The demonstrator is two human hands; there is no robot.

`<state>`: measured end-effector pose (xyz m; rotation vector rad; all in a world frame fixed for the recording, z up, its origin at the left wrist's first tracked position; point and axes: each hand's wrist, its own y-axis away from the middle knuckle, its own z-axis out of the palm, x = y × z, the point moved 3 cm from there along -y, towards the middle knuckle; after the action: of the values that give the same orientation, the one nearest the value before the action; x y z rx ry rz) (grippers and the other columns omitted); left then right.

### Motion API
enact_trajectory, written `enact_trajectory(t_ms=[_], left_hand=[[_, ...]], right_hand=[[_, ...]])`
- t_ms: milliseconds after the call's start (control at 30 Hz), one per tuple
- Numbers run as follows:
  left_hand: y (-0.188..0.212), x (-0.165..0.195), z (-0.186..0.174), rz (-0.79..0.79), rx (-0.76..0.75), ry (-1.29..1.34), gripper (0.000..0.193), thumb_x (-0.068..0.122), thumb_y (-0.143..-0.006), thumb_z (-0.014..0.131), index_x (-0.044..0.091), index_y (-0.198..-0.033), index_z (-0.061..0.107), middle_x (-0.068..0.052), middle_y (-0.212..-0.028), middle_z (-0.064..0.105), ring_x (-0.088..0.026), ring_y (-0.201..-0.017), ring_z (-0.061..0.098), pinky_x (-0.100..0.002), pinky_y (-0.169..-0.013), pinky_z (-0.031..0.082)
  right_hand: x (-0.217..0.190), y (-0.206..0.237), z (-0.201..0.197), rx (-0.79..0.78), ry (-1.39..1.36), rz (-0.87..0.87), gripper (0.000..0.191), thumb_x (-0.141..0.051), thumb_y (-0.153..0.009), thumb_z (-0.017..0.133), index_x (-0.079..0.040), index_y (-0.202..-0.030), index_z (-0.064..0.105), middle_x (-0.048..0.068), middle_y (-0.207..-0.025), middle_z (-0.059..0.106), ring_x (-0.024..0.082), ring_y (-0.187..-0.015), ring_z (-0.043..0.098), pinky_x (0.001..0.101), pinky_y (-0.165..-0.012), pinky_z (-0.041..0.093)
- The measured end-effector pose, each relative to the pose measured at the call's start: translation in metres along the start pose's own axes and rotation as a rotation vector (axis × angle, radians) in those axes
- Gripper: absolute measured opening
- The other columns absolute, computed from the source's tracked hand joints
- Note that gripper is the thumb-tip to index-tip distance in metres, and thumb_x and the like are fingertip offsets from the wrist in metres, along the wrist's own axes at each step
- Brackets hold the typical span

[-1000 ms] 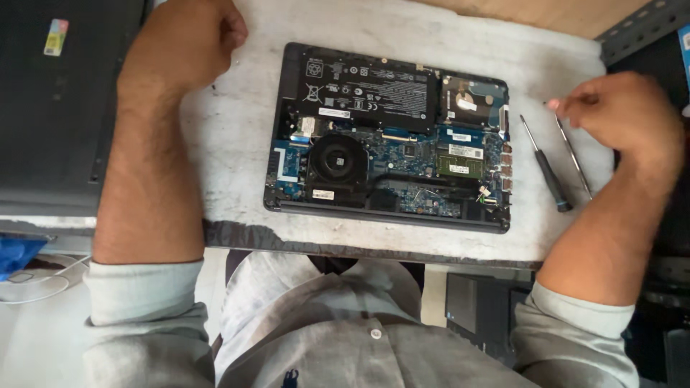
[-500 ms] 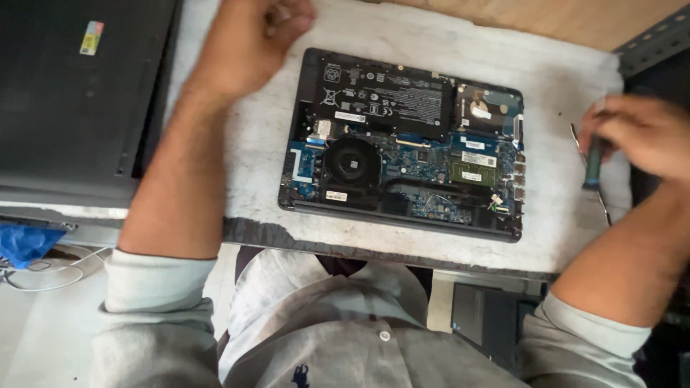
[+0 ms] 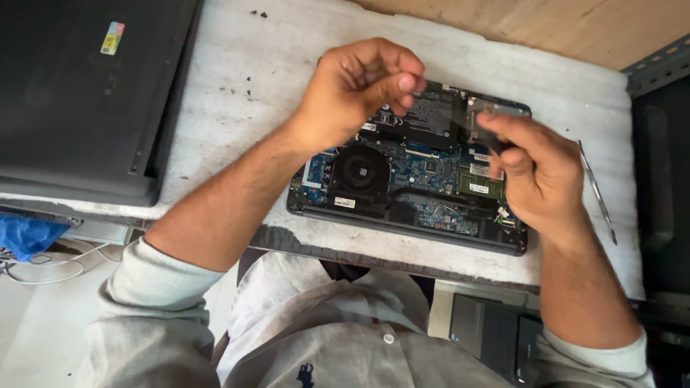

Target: The person works on a disassembled laptop on a workbench. They pick up a hard drive, seat it into the laptop's drive bay, connect its cable, reposition the laptop, and then use a screwdriver on the assembly.

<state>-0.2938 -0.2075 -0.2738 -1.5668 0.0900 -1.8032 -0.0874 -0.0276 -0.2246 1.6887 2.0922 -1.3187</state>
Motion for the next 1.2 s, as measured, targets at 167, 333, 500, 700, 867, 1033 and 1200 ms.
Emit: enact_trajectory(t_ms=[167,333,500,700,867,1033,1200], left_hand=[[0.004,-0.003,0.008,-0.051,-0.055,0.094,0.019,0.009,-0.109,0.065,-0.004,-0.123,0.066,-0.010,-0.107,0.074,-0.015,-0.093,0.073,-0.032,-0.084,0.065],[0.005,0.000,0.007,-0.107,-0.028,0.133,0.019,0.011,-0.109,0.064,-0.003,-0.121,0.067,-0.011,-0.110,0.075,-0.015,-0.094,0.074,-0.032,-0.085,0.066],[0.003,0.002,0.006,-0.105,-0.032,0.173,0.018,0.010,-0.108,0.064,-0.002,-0.121,0.066,-0.012,-0.112,0.075,-0.016,-0.096,0.074,-0.033,-0.088,0.066],[0.004,0.001,0.003,-0.101,-0.030,0.163,0.018,0.010,-0.108,0.065,-0.002,-0.121,0.066,-0.012,-0.112,0.075,-0.016,-0.099,0.075,-0.034,-0.089,0.067],[0.003,-0.001,0.004,-0.099,-0.036,0.133,0.017,0.008,-0.107,0.065,-0.003,-0.120,0.066,-0.012,-0.109,0.075,-0.017,-0.099,0.075,-0.034,-0.089,0.068],[0.003,-0.001,0.006,-0.081,-0.031,0.118,0.017,0.008,-0.107,0.065,-0.003,-0.120,0.066,-0.011,-0.108,0.075,-0.016,-0.098,0.076,-0.033,-0.088,0.068],[0.006,0.001,0.007,-0.012,-0.084,-0.073,0.016,0.008,-0.108,0.064,-0.003,-0.121,0.066,-0.010,-0.107,0.075,-0.015,-0.099,0.076,-0.031,-0.089,0.069]], right_hand=[[-0.015,-0.008,-0.003,0.101,0.233,-0.109,0.021,-0.009,-0.105,0.084,0.001,-0.120,0.073,0.012,-0.097,0.072,0.016,-0.077,0.065,0.0251,-0.069,0.049],[-0.020,-0.010,-0.001,0.140,0.310,-0.145,0.026,-0.006,-0.094,0.091,0.002,-0.114,0.077,0.011,-0.090,0.069,0.017,-0.074,0.065,0.0260,-0.066,0.048],[-0.018,-0.011,0.000,0.172,0.324,-0.147,0.024,-0.008,-0.095,0.092,0.002,-0.111,0.077,0.011,-0.090,0.069,0.017,-0.075,0.065,0.0260,-0.066,0.048],[-0.015,-0.010,-0.001,0.194,0.369,-0.156,0.027,-0.007,-0.093,0.094,0.003,-0.110,0.077,0.013,-0.088,0.068,0.020,-0.074,0.064,0.0289,-0.065,0.047],[-0.013,-0.010,-0.003,0.181,0.338,-0.141,0.022,-0.009,-0.101,0.093,0.003,-0.109,0.076,0.012,-0.091,0.070,0.019,-0.077,0.066,0.0273,-0.068,0.048],[-0.007,-0.009,-0.003,0.181,0.308,-0.098,0.021,-0.010,-0.102,0.090,0.005,-0.108,0.076,0.012,-0.089,0.070,0.018,-0.076,0.065,0.0271,-0.067,0.047],[0.009,-0.008,-0.006,0.166,0.024,0.074,0.014,-0.005,-0.100,0.078,0.003,-0.110,0.076,0.007,-0.080,0.065,0.010,-0.061,0.055,0.0224,-0.054,0.037]])
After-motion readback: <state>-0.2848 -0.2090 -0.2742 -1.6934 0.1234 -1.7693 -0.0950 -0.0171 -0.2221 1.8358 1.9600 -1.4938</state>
